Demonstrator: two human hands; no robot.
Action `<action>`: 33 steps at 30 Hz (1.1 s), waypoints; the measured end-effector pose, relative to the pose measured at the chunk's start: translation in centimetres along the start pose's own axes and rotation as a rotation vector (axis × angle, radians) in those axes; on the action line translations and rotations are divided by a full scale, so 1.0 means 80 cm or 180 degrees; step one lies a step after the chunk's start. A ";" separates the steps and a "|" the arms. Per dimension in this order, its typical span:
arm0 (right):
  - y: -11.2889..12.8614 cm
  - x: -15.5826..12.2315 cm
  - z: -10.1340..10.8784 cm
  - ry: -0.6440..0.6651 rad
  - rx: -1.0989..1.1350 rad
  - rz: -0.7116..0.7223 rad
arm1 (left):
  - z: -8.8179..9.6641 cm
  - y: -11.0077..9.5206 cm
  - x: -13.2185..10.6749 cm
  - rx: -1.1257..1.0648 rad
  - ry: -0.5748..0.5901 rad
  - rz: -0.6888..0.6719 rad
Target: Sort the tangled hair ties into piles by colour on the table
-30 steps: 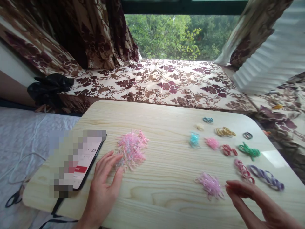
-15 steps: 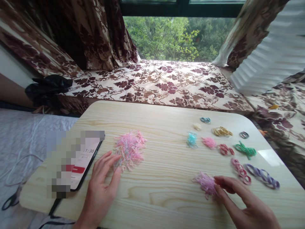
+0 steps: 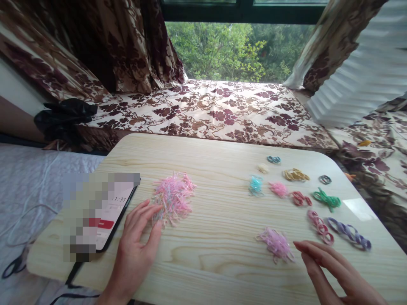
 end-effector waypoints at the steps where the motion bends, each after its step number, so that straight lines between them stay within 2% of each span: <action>1: -0.002 -0.001 -0.002 -0.0006 0.0005 0.0032 | 0.000 0.000 0.000 -0.0005 -0.0002 -0.0004; 6: -0.009 -0.009 -0.015 0.0091 -0.0118 0.0010 | 0.000 0.001 0.000 -0.0011 -0.0005 -0.0028; 11: 0.000 -0.012 -0.019 0.0267 0.0118 -0.0067 | 0.000 0.000 0.000 0.0004 0.0004 -0.0090; 18: 0.006 0.000 -0.025 0.0145 0.0092 -0.0128 | 0.001 -0.001 0.000 -0.0001 -0.0009 -0.0093; 24: 0.024 0.016 -0.029 0.0110 0.0133 0.0287 | 0.002 -0.001 0.000 -0.0044 -0.0010 -0.0076; 29: 0.036 0.027 -0.030 0.0299 0.0237 0.0812 | 0.001 0.000 0.000 -0.0112 0.0005 0.0002; 33: 0.039 0.027 -0.037 0.0037 0.0529 0.0737 | 0.000 -0.006 0.001 -0.0153 -0.0052 0.0124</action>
Point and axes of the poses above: each hand's wrist, its own x-axis towards the middle knuckle, its own z-axis out of the back of the hand, y = z × x, the point moved 1 cm from there along x, towards the middle knuckle, and after that the axes turned 3 degrees about -x, right-handed, at the moved point
